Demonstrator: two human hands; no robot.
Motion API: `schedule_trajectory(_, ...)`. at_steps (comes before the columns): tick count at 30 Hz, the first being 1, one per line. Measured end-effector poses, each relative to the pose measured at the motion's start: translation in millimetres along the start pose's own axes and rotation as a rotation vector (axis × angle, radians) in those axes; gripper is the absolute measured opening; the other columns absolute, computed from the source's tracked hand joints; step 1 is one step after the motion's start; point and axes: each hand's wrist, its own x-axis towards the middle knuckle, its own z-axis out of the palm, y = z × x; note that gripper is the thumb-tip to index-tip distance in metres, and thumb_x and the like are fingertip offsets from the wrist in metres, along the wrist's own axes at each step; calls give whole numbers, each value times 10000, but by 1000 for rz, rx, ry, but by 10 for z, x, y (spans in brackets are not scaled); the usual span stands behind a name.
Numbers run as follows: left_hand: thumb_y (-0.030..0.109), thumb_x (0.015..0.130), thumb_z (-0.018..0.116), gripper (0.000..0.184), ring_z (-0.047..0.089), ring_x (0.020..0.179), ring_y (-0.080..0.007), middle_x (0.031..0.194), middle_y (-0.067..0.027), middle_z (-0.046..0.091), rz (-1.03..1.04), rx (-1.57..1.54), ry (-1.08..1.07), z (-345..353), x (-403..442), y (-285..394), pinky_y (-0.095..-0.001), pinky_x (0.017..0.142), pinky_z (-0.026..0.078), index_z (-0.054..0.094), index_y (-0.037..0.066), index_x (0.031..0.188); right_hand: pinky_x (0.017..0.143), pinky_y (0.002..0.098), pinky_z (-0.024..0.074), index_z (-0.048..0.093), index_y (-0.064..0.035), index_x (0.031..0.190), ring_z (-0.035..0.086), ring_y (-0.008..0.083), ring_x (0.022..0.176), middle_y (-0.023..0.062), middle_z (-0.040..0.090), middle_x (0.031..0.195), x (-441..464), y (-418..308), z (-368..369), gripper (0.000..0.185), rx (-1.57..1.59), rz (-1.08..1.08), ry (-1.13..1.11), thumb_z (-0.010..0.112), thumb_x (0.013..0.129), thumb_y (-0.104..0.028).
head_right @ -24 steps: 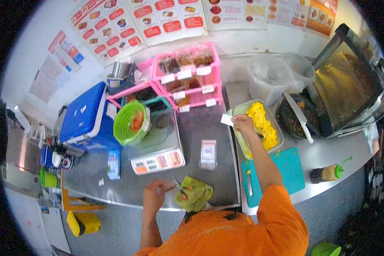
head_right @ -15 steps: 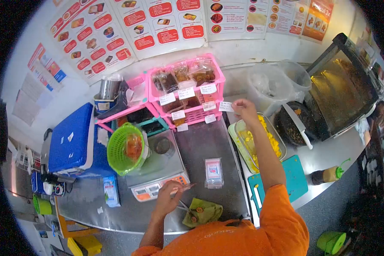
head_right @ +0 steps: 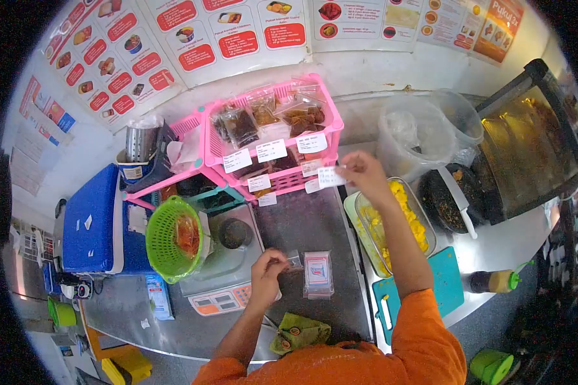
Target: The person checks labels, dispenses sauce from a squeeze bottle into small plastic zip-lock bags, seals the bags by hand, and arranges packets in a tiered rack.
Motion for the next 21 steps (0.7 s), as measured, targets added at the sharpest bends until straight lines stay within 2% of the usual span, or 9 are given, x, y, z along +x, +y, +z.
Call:
schedule_trajectory(2,-1,859,484,108,560,784,-124,856,-44,581,-133,-62,-38,39,82,-46,-254,735,443,592,-2,852,620,234,464,603,-84,978,588,81,728,-13,638,793,-14,385,32,190,4,45,-32,729,840,-110)
schedule_trajectory(6,50,887,487,152,556,792,-135,838,-49,578,-155,-198,12,154,256,52,-250,722,427,616,-15,840,626,235,461,587,-69,983,582,70,718,-10,642,799,-209,480,200,196,54,-29,-180,724,844,-88)
schedule_trajectory(9,92,892,546,144,573,830,-157,859,-61,587,-79,-27,93,192,332,234,-273,739,449,629,-22,921,654,255,485,584,-49,1003,601,79,742,9,650,801,-473,-43,358,218,4,-125,-302,725,838,-69)
schedule_trajectory(11,129,827,711,204,623,860,-226,986,-113,591,220,236,97,174,355,313,-333,796,509,633,-9,955,673,272,504,586,-45,1026,619,96,753,30,657,797,-628,-343,470,247,-206,-195,-398,732,831,-81)
schedule_trajectory(12,112,768,764,269,624,860,-246,965,-127,598,257,314,132,181,363,393,-329,775,504,625,-1,969,674,277,511,594,-45,1022,627,115,733,46,661,793,-677,-408,526,251,-262,-250,-418,739,823,-95)
schedule_trajectory(17,77,808,712,169,624,808,-242,891,-125,613,294,327,203,129,255,296,-339,711,492,608,-1,916,674,288,514,612,-41,969,645,139,726,58,661,787,-765,-380,711,199,-361,-287,-564,735,831,-116)
schedule_trajectory(19,66,828,692,134,618,775,-239,879,-127,613,197,219,193,80,181,229,-332,700,490,604,-1,905,700,282,526,632,-47,967,645,124,772,48,673,833,-755,-329,783,182,-357,-176,-661,738,833,-109)
schedule_trajectory(20,64,839,683,124,619,779,-240,892,-131,612,289,257,223,39,157,213,-328,701,490,602,-3,905,761,364,528,624,-48,1016,681,242,865,124,689,947,-741,-358,812,255,-409,-130,-686,726,834,-194)
schedule_trajectory(21,64,839,683,124,619,779,-240,892,-131,612,292,255,226,-1,142,184,-328,701,490,602,-3,905,761,364,528,624,-48,1016,681,242,865,124,689,947,-715,-445,829,255,-412,-133,-689,726,834,-194)
